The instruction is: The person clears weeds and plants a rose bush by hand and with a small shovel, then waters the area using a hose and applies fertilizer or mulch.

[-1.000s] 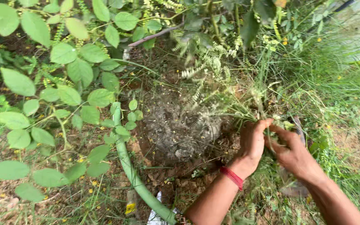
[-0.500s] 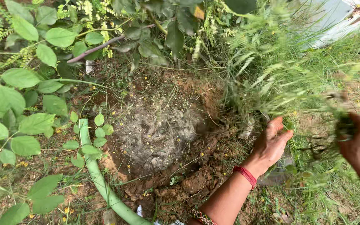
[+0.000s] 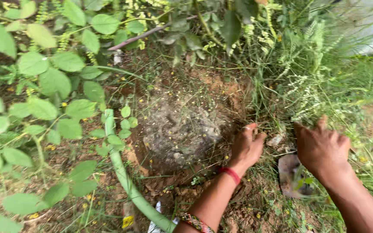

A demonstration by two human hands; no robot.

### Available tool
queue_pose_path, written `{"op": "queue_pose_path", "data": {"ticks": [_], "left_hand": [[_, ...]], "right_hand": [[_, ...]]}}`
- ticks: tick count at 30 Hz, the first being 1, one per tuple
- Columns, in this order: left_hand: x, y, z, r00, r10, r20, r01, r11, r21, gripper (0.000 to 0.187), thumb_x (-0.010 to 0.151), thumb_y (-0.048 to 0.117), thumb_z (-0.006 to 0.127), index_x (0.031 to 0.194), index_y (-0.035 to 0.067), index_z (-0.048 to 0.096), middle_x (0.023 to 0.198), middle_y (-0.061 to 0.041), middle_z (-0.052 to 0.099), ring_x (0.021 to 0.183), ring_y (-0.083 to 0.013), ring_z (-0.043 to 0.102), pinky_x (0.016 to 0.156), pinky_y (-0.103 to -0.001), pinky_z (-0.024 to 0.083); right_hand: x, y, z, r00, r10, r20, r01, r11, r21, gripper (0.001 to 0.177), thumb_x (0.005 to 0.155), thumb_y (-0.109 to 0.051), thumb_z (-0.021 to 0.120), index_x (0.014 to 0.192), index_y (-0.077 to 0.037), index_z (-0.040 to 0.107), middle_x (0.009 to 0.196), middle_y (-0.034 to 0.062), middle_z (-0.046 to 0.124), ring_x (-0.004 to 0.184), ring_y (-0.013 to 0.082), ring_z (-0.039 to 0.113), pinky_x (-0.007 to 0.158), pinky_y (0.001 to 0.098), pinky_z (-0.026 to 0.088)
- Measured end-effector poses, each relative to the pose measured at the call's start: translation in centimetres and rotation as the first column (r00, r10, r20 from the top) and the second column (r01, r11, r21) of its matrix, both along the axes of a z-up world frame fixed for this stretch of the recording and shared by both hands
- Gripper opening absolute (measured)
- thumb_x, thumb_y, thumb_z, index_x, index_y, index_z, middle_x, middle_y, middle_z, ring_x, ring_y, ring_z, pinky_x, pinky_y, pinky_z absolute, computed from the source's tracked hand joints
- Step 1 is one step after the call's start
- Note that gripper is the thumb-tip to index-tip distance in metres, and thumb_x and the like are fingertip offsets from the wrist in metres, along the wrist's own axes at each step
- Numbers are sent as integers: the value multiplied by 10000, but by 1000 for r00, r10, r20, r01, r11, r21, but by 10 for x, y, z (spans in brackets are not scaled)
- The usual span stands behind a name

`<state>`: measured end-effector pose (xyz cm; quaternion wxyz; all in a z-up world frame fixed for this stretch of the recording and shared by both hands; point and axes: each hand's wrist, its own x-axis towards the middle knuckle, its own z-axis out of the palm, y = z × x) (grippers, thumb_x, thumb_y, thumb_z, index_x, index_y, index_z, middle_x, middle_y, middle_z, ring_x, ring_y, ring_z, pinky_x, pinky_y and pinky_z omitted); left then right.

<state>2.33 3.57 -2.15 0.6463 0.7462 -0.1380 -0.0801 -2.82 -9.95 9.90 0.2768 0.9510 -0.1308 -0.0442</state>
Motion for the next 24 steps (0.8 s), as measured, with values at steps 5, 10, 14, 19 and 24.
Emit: {"op": "queue_pose_path", "data": {"ticks": [5,10,14,19,24], "left_hand": [[14,107,-33,950,165,-266,-68,938,339,486,969,298,591,1427,140,550,1253,-111,680,808,-295,730,754,-448,619],[22,199,-74,917,294,-271,-85,806,586,461,972,335,593,1421,237,556,1271,-138,692,1077,-340,684,916,-485,561],[39,234,-95,911,366,-188,-190,780,596,527,957,324,640,1447,186,504,1299,-156,671,1136,-380,664,948,-495,540],[58,254,-92,878,439,-189,-251,759,601,646,943,329,666,1518,175,417,1265,-157,693,1094,-369,691,934,-476,560],[61,259,-91,846,439,-301,-200,787,584,724,953,338,664,1583,175,345,1180,-133,764,1047,-317,727,939,-440,572]], "right_hand": [[17,111,60,927,-112,-357,241,909,339,443,1057,-275,472,1479,-384,549,1018,90,815,858,212,821,799,391,678],[59,138,-14,885,268,-380,96,694,714,401,916,-458,646,1289,-320,691,1173,19,786,994,177,790,962,338,615],[107,153,-105,922,376,-90,-125,510,851,570,876,-261,733,1421,-154,601,1206,144,717,1022,294,736,898,413,589],[168,179,-185,960,271,69,-217,569,793,478,922,47,496,1368,-104,584,1451,186,614,963,340,759,859,439,647],[217,152,-245,947,79,312,-271,720,639,857,797,145,511,1590,106,189,1556,327,327,1488,489,360,1284,526,316]]}}
